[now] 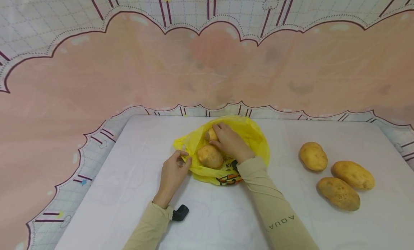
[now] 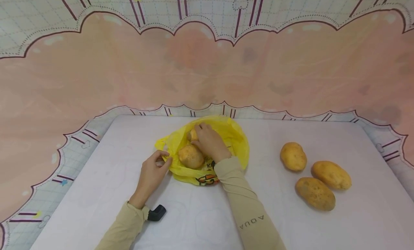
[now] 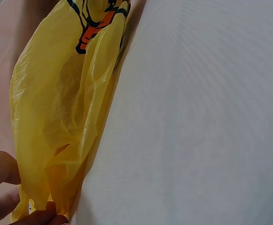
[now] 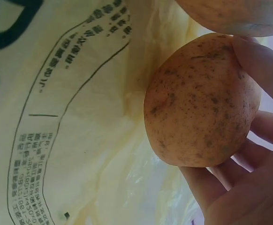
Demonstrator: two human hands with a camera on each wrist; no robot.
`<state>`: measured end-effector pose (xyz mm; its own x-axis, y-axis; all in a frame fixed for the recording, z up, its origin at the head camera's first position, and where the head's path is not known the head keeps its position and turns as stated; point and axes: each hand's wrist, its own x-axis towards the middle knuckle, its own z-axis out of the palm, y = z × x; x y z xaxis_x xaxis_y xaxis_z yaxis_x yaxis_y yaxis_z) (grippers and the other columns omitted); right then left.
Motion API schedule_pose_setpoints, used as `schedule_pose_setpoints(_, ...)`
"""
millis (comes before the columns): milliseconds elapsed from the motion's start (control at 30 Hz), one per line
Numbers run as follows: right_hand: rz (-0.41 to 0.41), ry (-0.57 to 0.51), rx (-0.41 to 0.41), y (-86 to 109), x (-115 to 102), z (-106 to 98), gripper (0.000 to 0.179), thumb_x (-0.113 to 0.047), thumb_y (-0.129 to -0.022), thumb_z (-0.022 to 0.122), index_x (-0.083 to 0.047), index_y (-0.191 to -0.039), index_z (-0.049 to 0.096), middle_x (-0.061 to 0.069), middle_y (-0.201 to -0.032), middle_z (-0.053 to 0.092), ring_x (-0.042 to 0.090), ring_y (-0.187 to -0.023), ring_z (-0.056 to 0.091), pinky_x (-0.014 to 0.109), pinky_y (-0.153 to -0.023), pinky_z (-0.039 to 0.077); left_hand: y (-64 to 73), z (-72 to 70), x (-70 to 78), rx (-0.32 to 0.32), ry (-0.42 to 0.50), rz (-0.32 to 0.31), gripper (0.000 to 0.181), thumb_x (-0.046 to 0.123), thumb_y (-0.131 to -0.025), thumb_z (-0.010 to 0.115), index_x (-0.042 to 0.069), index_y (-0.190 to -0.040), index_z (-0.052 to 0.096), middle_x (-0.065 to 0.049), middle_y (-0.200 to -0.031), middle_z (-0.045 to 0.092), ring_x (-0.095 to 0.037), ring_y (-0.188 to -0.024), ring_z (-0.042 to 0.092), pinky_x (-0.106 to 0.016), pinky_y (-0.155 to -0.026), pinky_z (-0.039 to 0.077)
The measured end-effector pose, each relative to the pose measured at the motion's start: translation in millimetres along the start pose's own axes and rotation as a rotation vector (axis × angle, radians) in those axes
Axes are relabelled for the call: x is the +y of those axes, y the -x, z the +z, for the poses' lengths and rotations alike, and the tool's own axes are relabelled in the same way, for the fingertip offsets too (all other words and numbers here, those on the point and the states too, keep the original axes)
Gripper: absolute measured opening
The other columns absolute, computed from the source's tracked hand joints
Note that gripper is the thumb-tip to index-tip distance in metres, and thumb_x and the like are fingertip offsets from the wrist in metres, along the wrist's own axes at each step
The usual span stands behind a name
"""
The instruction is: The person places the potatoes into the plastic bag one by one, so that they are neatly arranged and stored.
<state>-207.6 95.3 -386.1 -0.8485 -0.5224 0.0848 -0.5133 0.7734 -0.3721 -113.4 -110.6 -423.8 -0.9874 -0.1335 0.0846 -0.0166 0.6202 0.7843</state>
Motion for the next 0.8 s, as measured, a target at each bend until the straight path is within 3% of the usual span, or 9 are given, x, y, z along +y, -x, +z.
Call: schedule_pose_setpoints(800, -0.003, -0.055, 0.003, -0.5, 2.1, 2.6, 0.054, -0.030, -0.098, 0.063, 0.004, -0.138, 0.047, 0.021, -0.138, 0.051, 0.033, -0.125, 0.052, 0.044, -0.107, 0.044, -0.7, 1.4, -1.5, 0.001, 0.001, -0.002, 0.020, 0.020, -0.093, 0.067, 0.008, -0.110, 0.066, -0.008, -0.088, 0.068, -0.017, -0.070, 0.061, -0.024, -0.057, 0.047)
